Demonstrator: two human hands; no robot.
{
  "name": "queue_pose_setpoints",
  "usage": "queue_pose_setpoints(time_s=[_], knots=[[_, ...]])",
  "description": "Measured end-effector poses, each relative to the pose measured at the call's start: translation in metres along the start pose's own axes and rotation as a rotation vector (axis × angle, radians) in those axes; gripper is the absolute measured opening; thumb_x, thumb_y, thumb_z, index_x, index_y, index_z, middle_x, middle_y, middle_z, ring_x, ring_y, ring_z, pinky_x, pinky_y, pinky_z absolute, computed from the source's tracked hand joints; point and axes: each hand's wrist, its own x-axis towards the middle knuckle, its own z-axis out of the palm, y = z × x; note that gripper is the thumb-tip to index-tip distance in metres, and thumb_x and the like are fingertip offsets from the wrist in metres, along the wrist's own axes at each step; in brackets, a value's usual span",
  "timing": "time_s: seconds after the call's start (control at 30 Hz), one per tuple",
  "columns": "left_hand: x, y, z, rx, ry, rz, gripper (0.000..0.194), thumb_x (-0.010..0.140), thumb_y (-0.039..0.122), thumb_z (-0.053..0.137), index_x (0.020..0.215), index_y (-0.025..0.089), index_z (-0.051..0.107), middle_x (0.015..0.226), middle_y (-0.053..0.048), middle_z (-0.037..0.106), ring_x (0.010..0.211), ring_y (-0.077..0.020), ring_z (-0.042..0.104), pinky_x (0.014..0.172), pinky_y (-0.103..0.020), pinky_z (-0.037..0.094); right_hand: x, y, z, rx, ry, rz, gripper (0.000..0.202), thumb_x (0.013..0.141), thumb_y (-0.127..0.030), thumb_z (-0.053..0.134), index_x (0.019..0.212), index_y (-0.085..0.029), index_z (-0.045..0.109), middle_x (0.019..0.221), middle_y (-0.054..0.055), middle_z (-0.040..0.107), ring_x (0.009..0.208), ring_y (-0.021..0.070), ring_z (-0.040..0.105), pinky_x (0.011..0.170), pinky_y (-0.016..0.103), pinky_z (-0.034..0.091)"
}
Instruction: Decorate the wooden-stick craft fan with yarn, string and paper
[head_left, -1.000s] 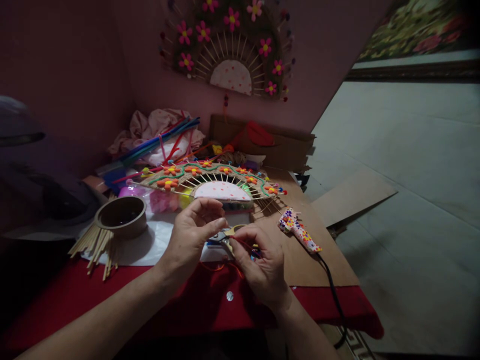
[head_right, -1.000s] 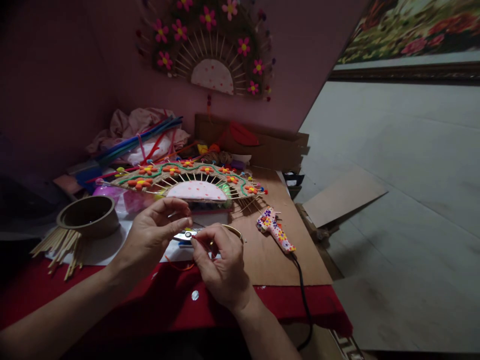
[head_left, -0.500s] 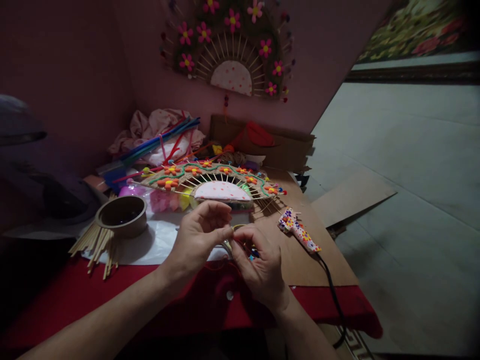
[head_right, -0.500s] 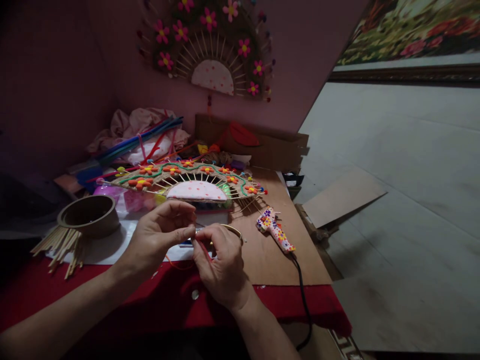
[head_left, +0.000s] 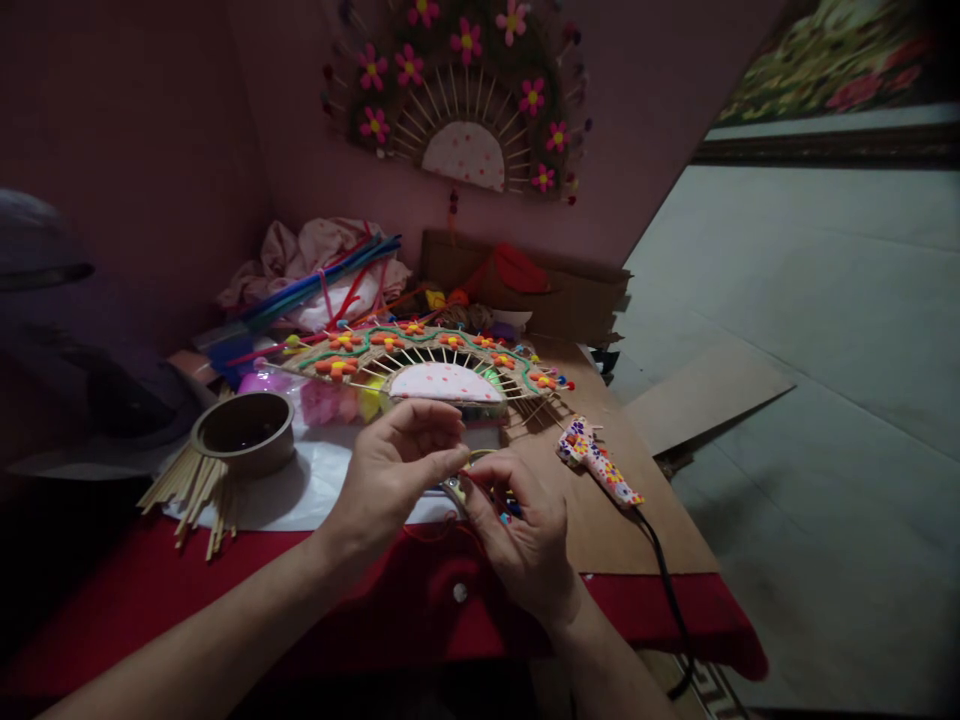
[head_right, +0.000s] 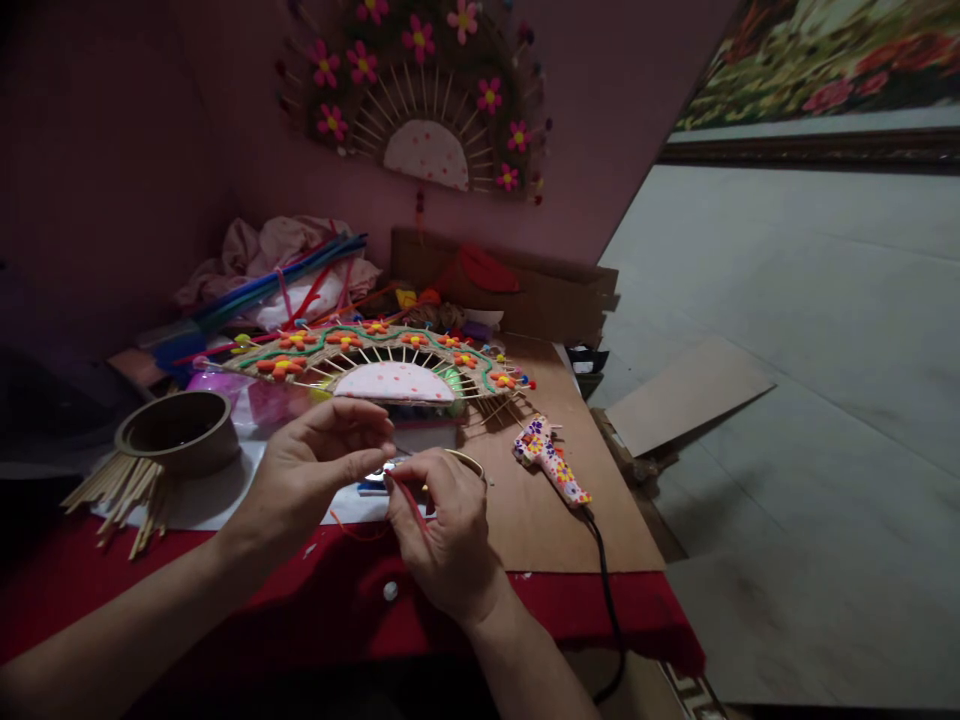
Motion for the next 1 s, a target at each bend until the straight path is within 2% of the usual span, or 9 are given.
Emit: queue_pose_setpoints(time_s=[0.17, 0.3, 0.4, 0.5, 0.57, 0.73, 0.87, 1.0], knots=[[-0.004, 0.0, 0.004, 0.099, -0.003, 0.032, 0.022, 0.062, 0.01, 0.077, 0.082, 0.016, 0.068, 0.077, -0.001, 0.066, 0.072, -0.0114, 0.06, 0.063, -0.019, 0.049, 0.0, 0.0, 0.0, -0.032, -0.004, -0.025, 0.006, 0.085, -0.013, 0.056, 0.087, -0.019, 0.055, 0.078, 0.001, 0.06, 0.071, 0.0137, 0.056, 0.063, 0.026, 0.044], [0.0, -0.005, -0.001, -0.008, -0.007, -0.074, 0.029, 0.058, 0.011, 0.08, 0.084, 0.016, 0.068, 0.074, 0.0, 0.067, 0.066, -0.0101, 0.061, 0.06, -0.019, 0.05, 0.001, -0.001, 0.0, -0.028, -0.015, -0.035, 0.007, 0.084, -0.013, 0.057, 0.086, -0.019, 0.056, 0.077, 0.0, 0.059, 0.071, 0.0134, 0.056, 0.064, 0.026, 0.043], [0.004, -0.008, -0.005, -0.076, 0.054, -0.126, 0.033, 0.054, 0.01, 0.082, 0.083, 0.015, 0.067, 0.074, 0.0, 0.067, 0.066, -0.0088, 0.061, 0.061, -0.018, 0.05, 0.001, -0.001, -0.001, -0.009, -0.017, -0.027, 0.008, 0.084, -0.013, 0.059, 0.087, -0.019, 0.056, 0.078, 0.0, 0.059, 0.071, 0.013, 0.055, 0.066, 0.027, 0.043], [0.007, -0.006, -0.007, -0.091, 0.137, -0.099, 0.032, 0.054, 0.01, 0.083, 0.082, 0.015, 0.067, 0.074, 0.001, 0.067, 0.068, -0.0079, 0.061, 0.063, -0.016, 0.049, 0.0, -0.001, -0.001, 0.013, -0.013, -0.012, 0.009, 0.084, -0.012, 0.059, 0.088, -0.02, 0.057, 0.081, 0.001, 0.06, 0.074, 0.0134, 0.057, 0.068, 0.027, 0.044], [0.007, -0.004, -0.006, -0.085, 0.119, -0.066, 0.031, 0.055, 0.011, 0.083, 0.082, 0.016, 0.067, 0.076, 0.001, 0.068, 0.07, -0.0083, 0.061, 0.064, -0.016, 0.05, -0.001, -0.001, -0.001, 0.015, -0.007, 0.002, 0.008, 0.084, -0.013, 0.058, 0.088, -0.02, 0.057, 0.082, 0.001, 0.06, 0.076, 0.0138, 0.057, 0.068, 0.027, 0.044], [-0.001, 0.004, 0.002, 0.003, -0.023, -0.057, 0.025, 0.06, 0.013, 0.081, 0.082, 0.015, 0.069, 0.076, -0.001, 0.068, 0.068, -0.011, 0.062, 0.06, -0.019, 0.051, -0.001, 0.0, 0.0, 0.008, -0.004, 0.011, 0.007, 0.085, -0.013, 0.057, 0.087, -0.02, 0.056, 0.079, 0.0, 0.059, 0.071, 0.0133, 0.055, 0.065, 0.026, 0.043], [-0.004, 0.004, 0.005, 0.058, -0.01, -0.017, 0.023, 0.06, 0.011, 0.079, 0.08, 0.015, 0.07, 0.071, -0.001, 0.067, 0.066, -0.0107, 0.06, 0.058, -0.018, 0.05, 0.0, -0.001, -0.001, -0.02, -0.01, -0.008, 0.007, 0.085, -0.013, 0.056, 0.087, -0.02, 0.055, 0.079, 0.0, 0.059, 0.072, 0.0133, 0.055, 0.065, 0.026, 0.043], [0.001, -0.002, -0.001, -0.011, 0.031, -0.067, 0.026, 0.059, 0.011, 0.081, 0.081, 0.016, 0.07, 0.072, 0.0, 0.067, 0.065, -0.0085, 0.06, 0.059, -0.016, 0.049, 0.0, -0.001, -0.001, -0.016, -0.013, -0.013, 0.008, 0.084, -0.013, 0.057, 0.087, -0.02, 0.056, 0.079, 0.0, 0.059, 0.07, 0.0132, 0.055, 0.065, 0.026, 0.044]])
